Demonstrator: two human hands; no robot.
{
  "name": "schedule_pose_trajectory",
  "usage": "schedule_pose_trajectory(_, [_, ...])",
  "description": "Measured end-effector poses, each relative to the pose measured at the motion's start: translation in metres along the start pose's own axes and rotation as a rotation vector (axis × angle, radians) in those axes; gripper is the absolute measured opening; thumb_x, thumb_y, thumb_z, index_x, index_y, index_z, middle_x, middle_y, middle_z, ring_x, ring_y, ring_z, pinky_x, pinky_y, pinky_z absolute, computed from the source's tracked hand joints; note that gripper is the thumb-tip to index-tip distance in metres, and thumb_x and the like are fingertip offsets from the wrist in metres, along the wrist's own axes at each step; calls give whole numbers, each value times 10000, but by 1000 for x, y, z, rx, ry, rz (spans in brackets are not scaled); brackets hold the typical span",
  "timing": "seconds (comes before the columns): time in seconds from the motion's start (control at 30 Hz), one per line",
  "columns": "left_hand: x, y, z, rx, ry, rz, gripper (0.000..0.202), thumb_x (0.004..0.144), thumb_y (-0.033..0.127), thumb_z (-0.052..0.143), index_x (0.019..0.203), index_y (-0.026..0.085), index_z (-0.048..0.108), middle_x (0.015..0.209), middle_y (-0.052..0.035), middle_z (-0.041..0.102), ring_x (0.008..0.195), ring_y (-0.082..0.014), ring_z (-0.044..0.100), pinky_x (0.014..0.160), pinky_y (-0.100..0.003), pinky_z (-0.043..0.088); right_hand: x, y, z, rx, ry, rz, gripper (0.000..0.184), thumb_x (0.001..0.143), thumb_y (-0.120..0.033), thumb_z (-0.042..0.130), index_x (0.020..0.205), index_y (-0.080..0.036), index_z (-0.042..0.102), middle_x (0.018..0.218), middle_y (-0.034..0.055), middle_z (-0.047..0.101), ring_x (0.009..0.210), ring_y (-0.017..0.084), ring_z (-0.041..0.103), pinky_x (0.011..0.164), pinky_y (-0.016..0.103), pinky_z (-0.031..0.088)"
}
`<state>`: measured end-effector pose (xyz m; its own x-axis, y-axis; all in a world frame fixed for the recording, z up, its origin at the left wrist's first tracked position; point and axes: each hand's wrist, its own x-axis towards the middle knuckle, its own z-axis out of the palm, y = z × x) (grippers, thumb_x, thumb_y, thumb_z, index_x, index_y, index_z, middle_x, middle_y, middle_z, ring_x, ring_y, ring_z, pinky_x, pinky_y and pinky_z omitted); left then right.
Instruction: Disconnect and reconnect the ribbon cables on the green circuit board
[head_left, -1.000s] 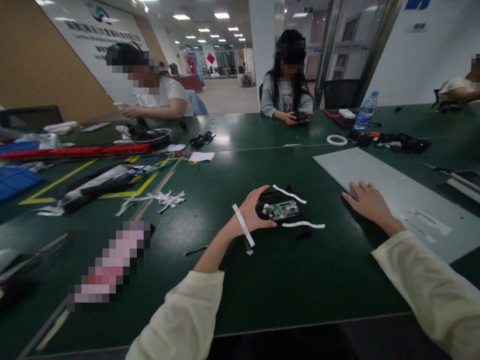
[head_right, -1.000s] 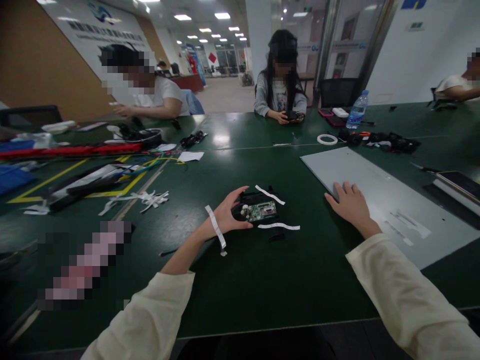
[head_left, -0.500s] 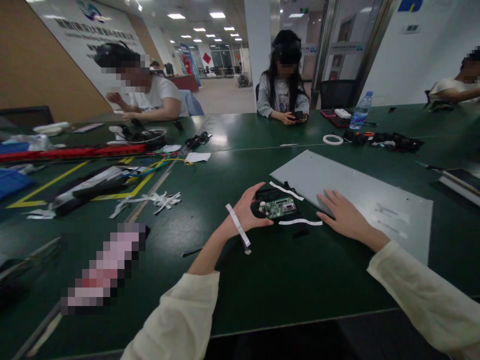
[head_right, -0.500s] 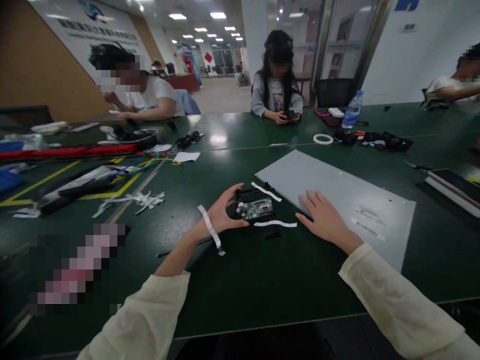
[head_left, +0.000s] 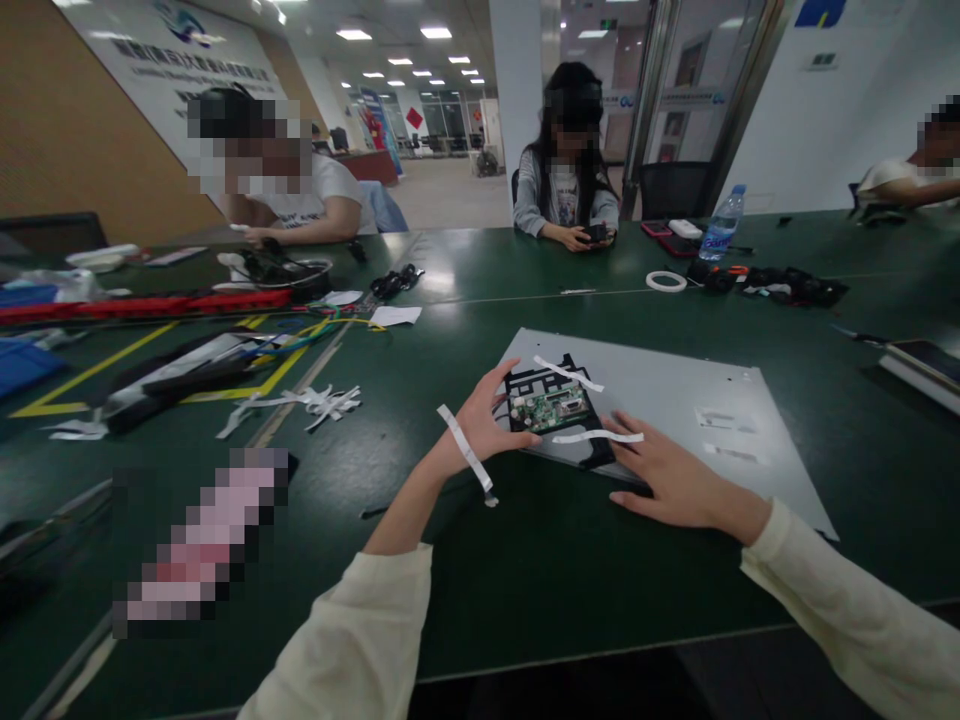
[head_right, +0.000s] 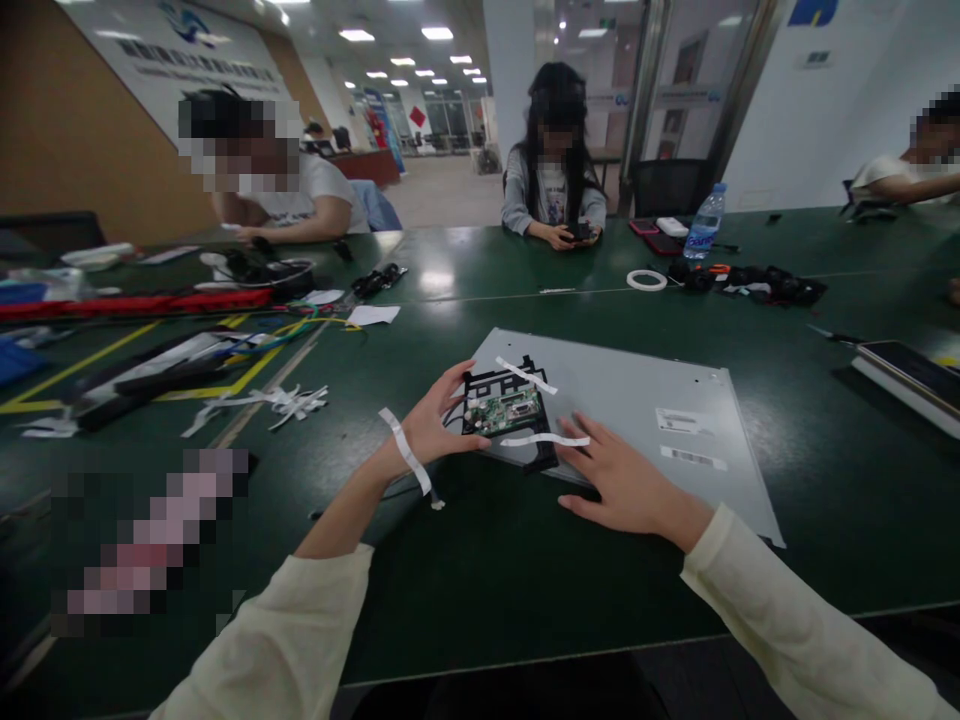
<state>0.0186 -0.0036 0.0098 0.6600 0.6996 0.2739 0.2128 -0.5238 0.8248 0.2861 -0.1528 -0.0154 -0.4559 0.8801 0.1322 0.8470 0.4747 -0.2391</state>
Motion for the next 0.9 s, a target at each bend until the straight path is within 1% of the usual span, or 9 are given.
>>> schedule_pose_trajectory(0.13, [0, -1, 0, 2, 12, 2, 997, 594, 301, 805, 1426, 281, 256, 1457, -118, 341, 1347, -316, 327, 1107, -512, 294, 2, -15, -4, 40, -56, -51, 628, 862, -575, 450, 1355, -186, 462, 1474, 114, 330, 1390, 323, 189, 1102, 498, 274])
schedule_pose_trajectory(0.23, [1, -4, 0, 10, 31, 12, 1009, 576, 310, 818, 1419, 277, 264, 1461, -115, 332, 1346, -307, 329, 1099, -485, 320, 4, -27, -6, 74, -95, -87, 638, 866, -547, 462, 1411, -224, 392, 1418, 108, 410, 1356, 305, 262, 1096, 485, 275])
schedule_pose_trajectory(0.33, [2, -6, 0, 8, 56, 8, 1005, 572, 324, 820, 1414, 283, 272, 1458, -106, 337, 1353, -303, 317, 1094, -475, 328, 5, -36, -5, 91, -123, -135, 656, 868, -516, 477, 1446, -244, 330, 1462, 96, 356, 1335, 291, 305, 1094, 465, 271])
schedule_pose_trajectory(0.47, [1, -8, 2, 4, 53, -13, 1000, 576, 334, 815, 1415, 285, 273, 1442, -110, 360, 1349, -308, 325, 1096, -493, 314, 5, -41, -3, 100, -134, -177, 644, 878, -497, 469, 1453, -253, 314, 1530, 81, 228, 1358, 277, 282, 1099, 458, 257])
schedule_pose_trajectory(0.57, [1, -10, 4, 2, 49, -15, 993, 572, 329, 815, 1410, 289, 282, 1438, -110, 369, 1341, -307, 340, 1093, -496, 317, 5, -42, -2, 102, -134, -242, 626, 887, -444, 466, 1452, -219, 318, 1523, 87, 245, 1376, 249, 262, 1107, 434, 262])
schedule_pose_trajectory(0.63, [1, -13, 5, -1, 49, -17, 995, 573, 328, 814, 1411, 288, 279, 1438, -112, 373, 1336, -305, 348, 1090, -495, 321, 4, -43, 0, 88, -123, -314, 593, 893, -406, 455, 1433, -183, 354, 1498, 98, 304, 1375, 236, 272, 1098, 420, 291])
schedule_pose_trajectory(0.7, [1, -17, 5, 4, 44, -23, 1001, 570, 330, 813, 1414, 277, 277, 1441, -121, 368, 1336, -311, 346, 1084, -502, 324, 1, -44, 4, 58, -78, -396, 541, 897, -365, 442, 1392, -150, 416, 1443, 111, 400, 1341, 235, 340, 1064, 414, 351])
schedule_pose_trajectory(0.8, [0, -20, 7, 23, 42, -25, 1003, 560, 339, 815, 1409, 265, 287, 1452, -132, 348, 1343, -318, 332, 1080, -511, 324, -6, -46, 9, 5, 61, -504, 450, 890, -287, 441, 1306, -131, 509, 1286, 122, 566, 1195, 224, 511, 953, 387, 463])
schedule_pose_trajectory(0.9, [-1, -20, 10, 32, 38, -15, 988, 565, 355, 810, 1401, 261, 292, 1452, -131, 344, 1336, -314, 345, 1076, -511, 333, -12, -42, 3, -36, 196, -480, 388, 884, -218, 440, 1249, -158, 554, 1184, 106, 632, 1099, 208, 575, 886, 377, 506])
